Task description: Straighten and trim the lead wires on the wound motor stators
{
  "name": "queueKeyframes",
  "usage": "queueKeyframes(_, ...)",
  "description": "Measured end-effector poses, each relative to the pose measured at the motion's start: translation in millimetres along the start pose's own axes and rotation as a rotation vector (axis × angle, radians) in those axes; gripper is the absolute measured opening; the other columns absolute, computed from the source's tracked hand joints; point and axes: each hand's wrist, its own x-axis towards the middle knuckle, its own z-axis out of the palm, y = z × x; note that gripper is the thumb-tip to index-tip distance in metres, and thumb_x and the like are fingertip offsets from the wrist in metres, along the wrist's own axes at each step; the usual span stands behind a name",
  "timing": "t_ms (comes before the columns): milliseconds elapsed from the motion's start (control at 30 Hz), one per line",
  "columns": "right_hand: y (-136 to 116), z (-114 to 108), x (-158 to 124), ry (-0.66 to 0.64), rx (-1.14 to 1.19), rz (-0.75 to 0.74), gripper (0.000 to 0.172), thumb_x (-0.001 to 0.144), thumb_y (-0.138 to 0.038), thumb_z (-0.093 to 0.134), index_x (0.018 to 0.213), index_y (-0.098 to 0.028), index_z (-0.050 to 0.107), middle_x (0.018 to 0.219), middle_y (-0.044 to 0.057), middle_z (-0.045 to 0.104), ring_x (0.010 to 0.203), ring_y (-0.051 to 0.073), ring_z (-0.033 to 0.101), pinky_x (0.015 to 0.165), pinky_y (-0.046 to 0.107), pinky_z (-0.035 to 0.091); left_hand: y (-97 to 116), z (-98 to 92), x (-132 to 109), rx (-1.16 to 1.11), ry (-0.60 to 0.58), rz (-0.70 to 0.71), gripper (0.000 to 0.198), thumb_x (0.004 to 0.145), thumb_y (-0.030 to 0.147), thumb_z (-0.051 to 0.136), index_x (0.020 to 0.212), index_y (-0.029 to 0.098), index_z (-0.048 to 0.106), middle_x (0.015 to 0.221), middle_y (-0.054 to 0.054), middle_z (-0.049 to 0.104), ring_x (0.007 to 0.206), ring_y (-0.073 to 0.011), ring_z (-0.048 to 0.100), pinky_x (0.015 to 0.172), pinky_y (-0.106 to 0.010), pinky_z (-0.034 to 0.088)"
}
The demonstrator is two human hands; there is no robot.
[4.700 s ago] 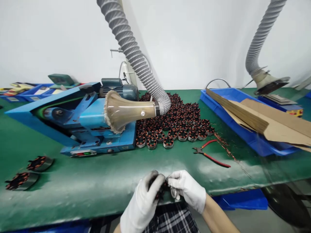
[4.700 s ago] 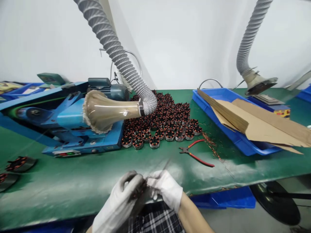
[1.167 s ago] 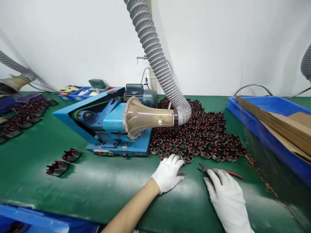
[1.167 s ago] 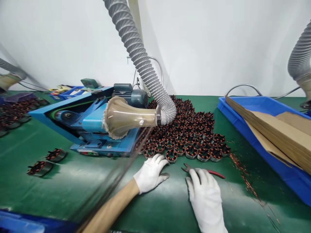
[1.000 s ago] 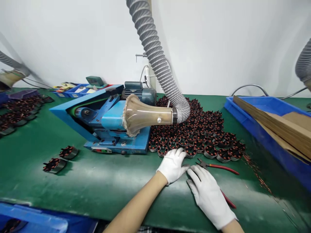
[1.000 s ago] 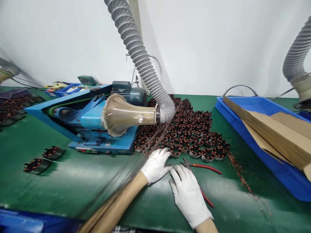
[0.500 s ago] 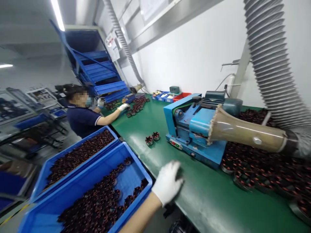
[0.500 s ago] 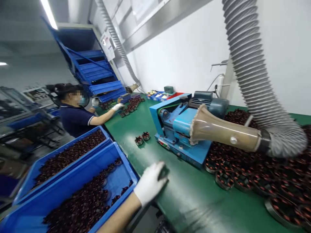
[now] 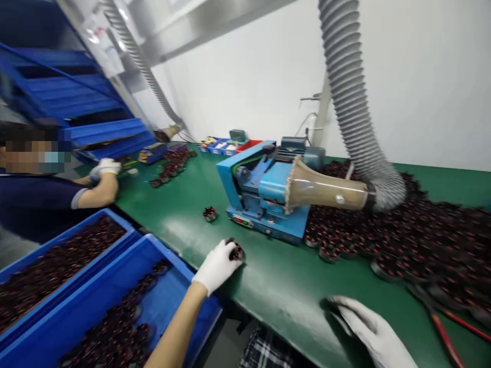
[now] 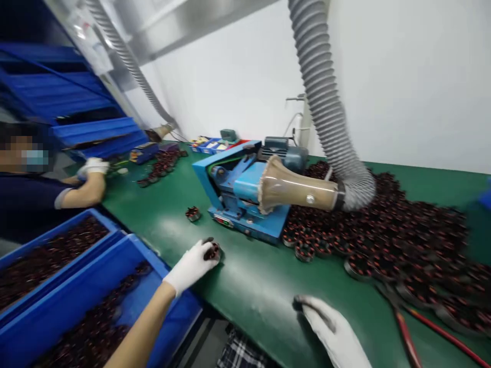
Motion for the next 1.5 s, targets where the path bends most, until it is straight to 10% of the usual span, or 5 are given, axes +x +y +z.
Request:
queueKeyframes(267,-7.9,7.0,0.8,-0.028,-0.051,-0.065,0.058,0.065,-0.025,0.064,0.119,-0.013,0.047,0.096,0.007,0.06,0.086,0.019,0.056,0.079,0.034,0.045,120.2,64.6,-69.3,-0.415,-0.228,0.574,0.075,0.065,0.025,0.065,0.129,0.022,0.027,0.133,-0.009,0.038,0.123,-0.0255,0.034,0.104,-0.044,0.028)
queueKeyframes(733,-15.2,-14.7,0.9,-0.257,0.288,0.18,0.024,0.067,-0.025,0.068,0.081,-0.017,0.05,0.043,-0.01,0.046,0.03,0.003,0.03,0.029,0.013,0.018,132.7,82.9,-58.2,-0.448,-0.212,0.615,0.084,0.058,0.016,0.072,0.13,0.02,0.028,0.123,-0.01,0.05,0.113,-0.0269,0.046,0.095,-0.043,0.04)
queueKeyframes(1100,5.1,-30.1,-26.4,0.388,0.747,-0.237,0.026,0.074,-0.048,0.061,0.076,-0.024,0.051,0.067,-0.005,0.053,0.057,0.007,0.053,0.048,0.016,0.043,130.1,79.0,-58.8,-0.429,-0.118,0.726,0.061,0.061,0.019,0.072,0.113,0.022,0.042,0.113,-0.006,0.055,0.112,-0.0243,0.047,0.104,-0.046,0.03)
queueKeyframes(1367,6.6,9.7,-51.9,0.206,-0.691,-0.497,0.031,0.08,-0.018,0.056,0.111,-0.026,0.056,0.105,0.009,0.056,0.095,0.024,0.053,0.081,0.042,0.045,130.4,80.8,-63.8,-0.284,0.025,0.623,0.059,0.064,0.028,0.066,0.116,0.016,0.041,0.128,-0.017,0.042,0.119,-0.0325,0.037,0.098,-0.052,0.031)
queueKeyframes(1500,15.2,21.1,-43.8,0.398,-0.795,-0.77,0.015,0.081,-0.015,0.054,0.091,-0.022,0.063,0.087,0.008,0.058,0.079,0.019,0.054,0.067,0.034,0.047,132.4,83.6,-58.4,-0.4,-0.062,0.689,0.057,0.067,0.013,0.059,0.12,0.019,0.038,0.115,-0.01,0.054,0.109,-0.0243,0.049,0.094,-0.043,0.039)
